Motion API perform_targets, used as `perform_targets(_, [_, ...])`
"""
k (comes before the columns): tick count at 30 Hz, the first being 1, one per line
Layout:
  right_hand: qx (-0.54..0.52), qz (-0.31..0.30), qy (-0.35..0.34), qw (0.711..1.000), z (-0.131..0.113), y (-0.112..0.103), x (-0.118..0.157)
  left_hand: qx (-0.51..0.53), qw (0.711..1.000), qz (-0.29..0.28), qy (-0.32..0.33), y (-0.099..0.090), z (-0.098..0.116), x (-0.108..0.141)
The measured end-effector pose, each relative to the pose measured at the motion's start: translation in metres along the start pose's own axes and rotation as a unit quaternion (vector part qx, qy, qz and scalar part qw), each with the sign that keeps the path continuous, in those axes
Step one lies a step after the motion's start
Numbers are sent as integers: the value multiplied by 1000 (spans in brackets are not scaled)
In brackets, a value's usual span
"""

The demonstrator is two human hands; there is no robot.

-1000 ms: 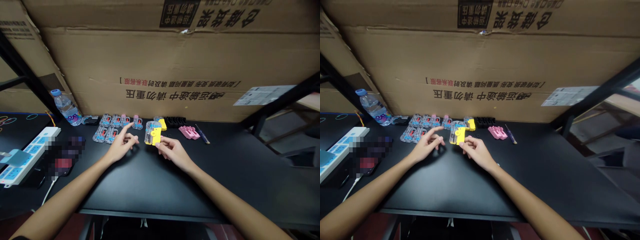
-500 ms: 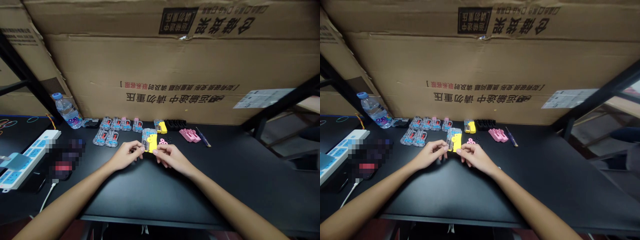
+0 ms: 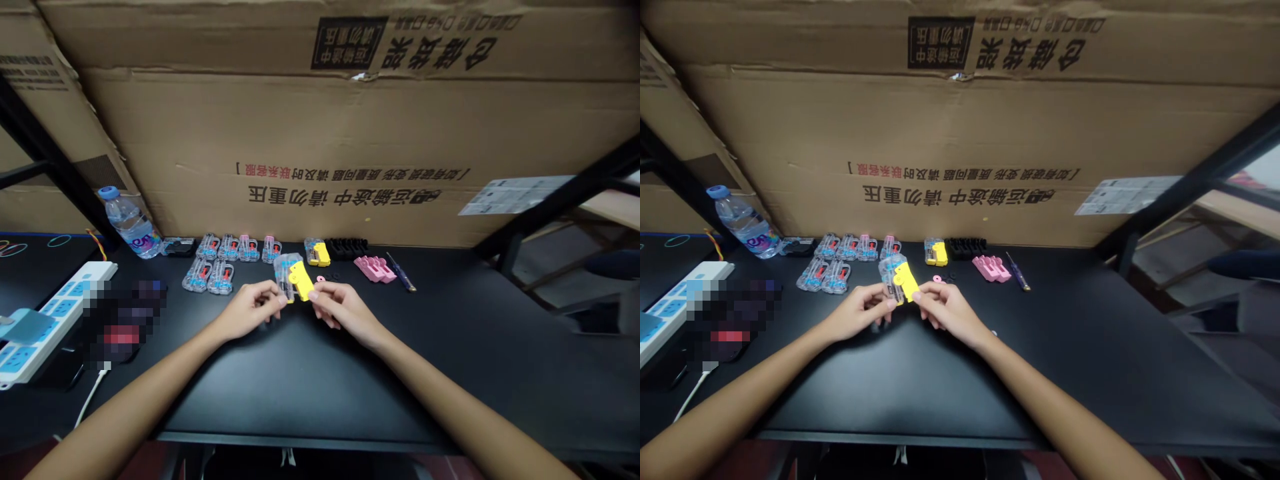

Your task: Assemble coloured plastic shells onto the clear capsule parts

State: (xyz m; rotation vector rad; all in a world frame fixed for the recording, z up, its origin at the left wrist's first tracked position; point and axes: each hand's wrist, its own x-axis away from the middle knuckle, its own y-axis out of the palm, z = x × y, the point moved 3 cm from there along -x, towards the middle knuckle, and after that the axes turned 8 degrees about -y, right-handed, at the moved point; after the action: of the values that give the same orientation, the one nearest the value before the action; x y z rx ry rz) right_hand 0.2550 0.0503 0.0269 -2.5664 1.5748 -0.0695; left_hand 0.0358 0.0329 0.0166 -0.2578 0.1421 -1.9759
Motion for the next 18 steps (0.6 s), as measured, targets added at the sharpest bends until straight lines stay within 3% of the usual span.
perform_targets(3, [17,-21,-1,1000,-1,5,1,-13,999,-30,3,9,5,3])
perform_targets(6, [42,-18,-17,999,5,4,0,-18,1000,-17,13,8,10,4])
perform_targets(10, [128,55,-132,981,9,-3,2,-28,999,17,-7,1,6,1])
perform_targets(14, [307,27,-279,910,2,1,9,-95,994,40,-29,-2,-1,0])
perform_targets(18, [429,-62,-332,838,-3,14,13,-188,979,65,-53,-3,2,1])
